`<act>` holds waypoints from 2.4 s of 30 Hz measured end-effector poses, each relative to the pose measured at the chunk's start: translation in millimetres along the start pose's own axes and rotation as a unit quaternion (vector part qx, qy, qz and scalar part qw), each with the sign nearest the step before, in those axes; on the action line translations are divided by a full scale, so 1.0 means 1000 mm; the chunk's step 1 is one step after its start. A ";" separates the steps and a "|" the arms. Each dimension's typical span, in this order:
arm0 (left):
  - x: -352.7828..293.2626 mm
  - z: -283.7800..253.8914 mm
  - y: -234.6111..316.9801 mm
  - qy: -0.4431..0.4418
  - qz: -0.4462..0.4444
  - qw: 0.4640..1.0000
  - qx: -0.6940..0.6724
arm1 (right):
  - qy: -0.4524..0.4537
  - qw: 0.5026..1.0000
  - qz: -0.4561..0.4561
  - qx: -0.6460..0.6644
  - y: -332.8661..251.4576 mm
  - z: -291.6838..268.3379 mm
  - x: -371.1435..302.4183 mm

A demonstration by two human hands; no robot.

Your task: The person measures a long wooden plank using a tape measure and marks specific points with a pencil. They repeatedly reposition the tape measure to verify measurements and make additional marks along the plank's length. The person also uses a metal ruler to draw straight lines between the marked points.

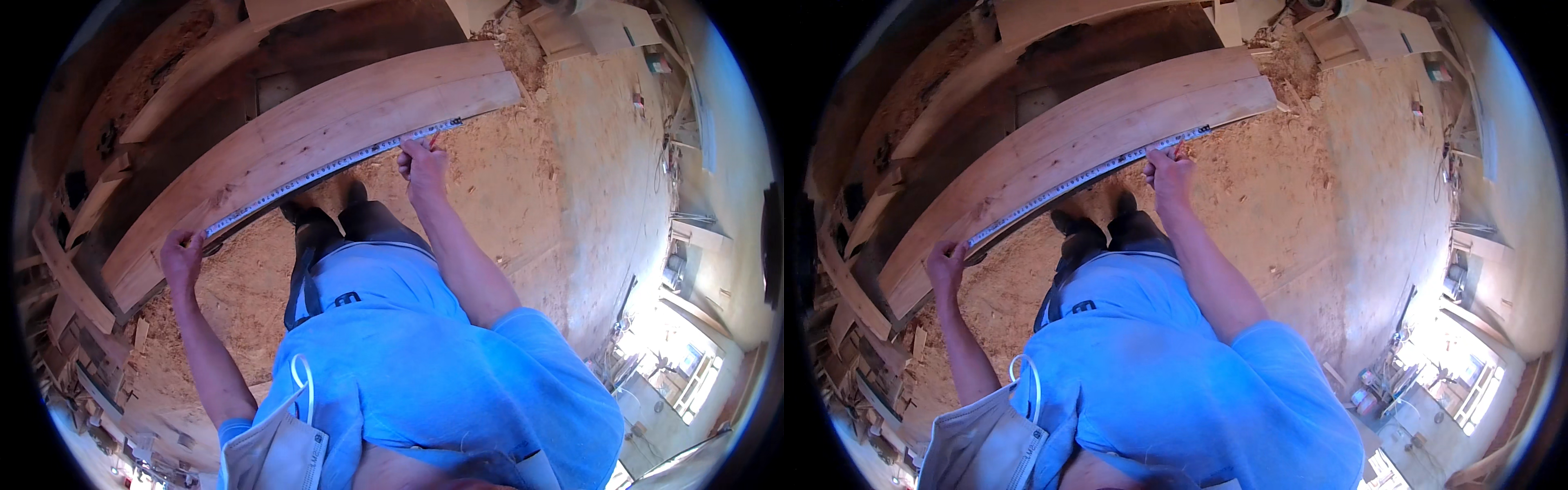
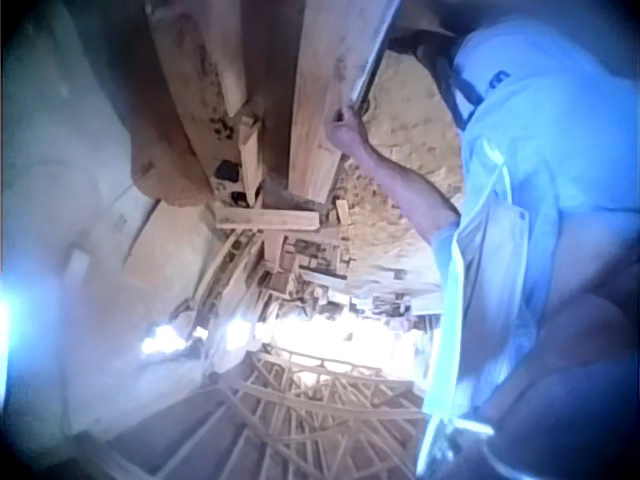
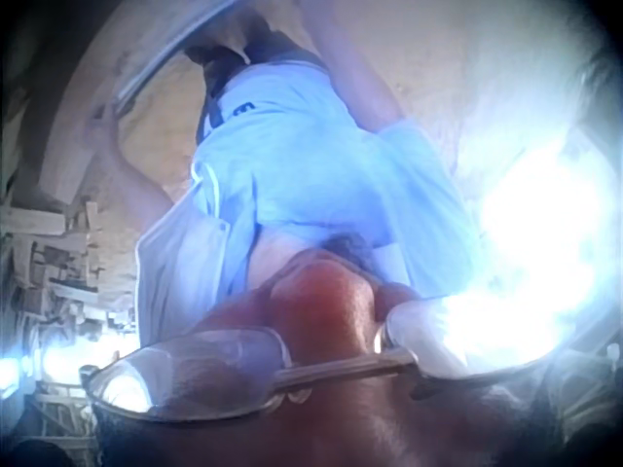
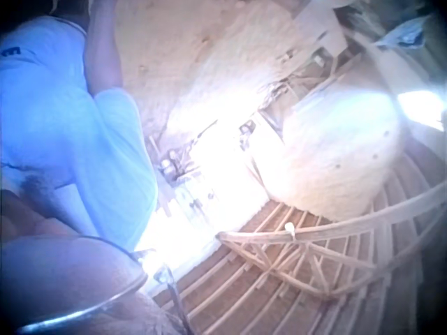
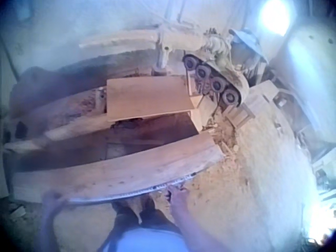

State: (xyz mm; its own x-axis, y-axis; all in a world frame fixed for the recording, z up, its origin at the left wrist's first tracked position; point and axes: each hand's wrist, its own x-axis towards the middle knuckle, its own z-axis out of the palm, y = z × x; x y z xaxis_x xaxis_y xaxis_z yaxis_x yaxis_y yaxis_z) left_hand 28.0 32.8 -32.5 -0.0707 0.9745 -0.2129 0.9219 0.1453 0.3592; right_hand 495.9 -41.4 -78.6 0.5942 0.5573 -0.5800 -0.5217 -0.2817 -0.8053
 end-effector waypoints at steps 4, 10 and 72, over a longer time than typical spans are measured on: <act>0.006 0.002 -0.006 -0.021 -0.016 1.000 0.001 | 0.006 1.000 -0.001 -0.011 0.002 0.000 0.002; 0.006 -0.003 0.000 -0.023 -0.017 1.000 0.011 | 0.004 0.999 0.010 -0.035 -0.003 0.002 0.001; 0.004 -0.014 0.020 -0.079 -0.034 0.996 0.007 | 0.034 0.999 0.032 -0.002 -0.005 0.019 0.005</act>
State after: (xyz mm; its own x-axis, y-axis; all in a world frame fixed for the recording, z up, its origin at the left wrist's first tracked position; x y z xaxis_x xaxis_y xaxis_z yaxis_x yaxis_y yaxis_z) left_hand 40.6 41.5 -13.7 -0.0734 0.9231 -0.3774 0.9220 0.2070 0.3271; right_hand 490.1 -22.2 -75.5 0.5998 0.4829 -0.6380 -0.5580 -0.3189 -0.7661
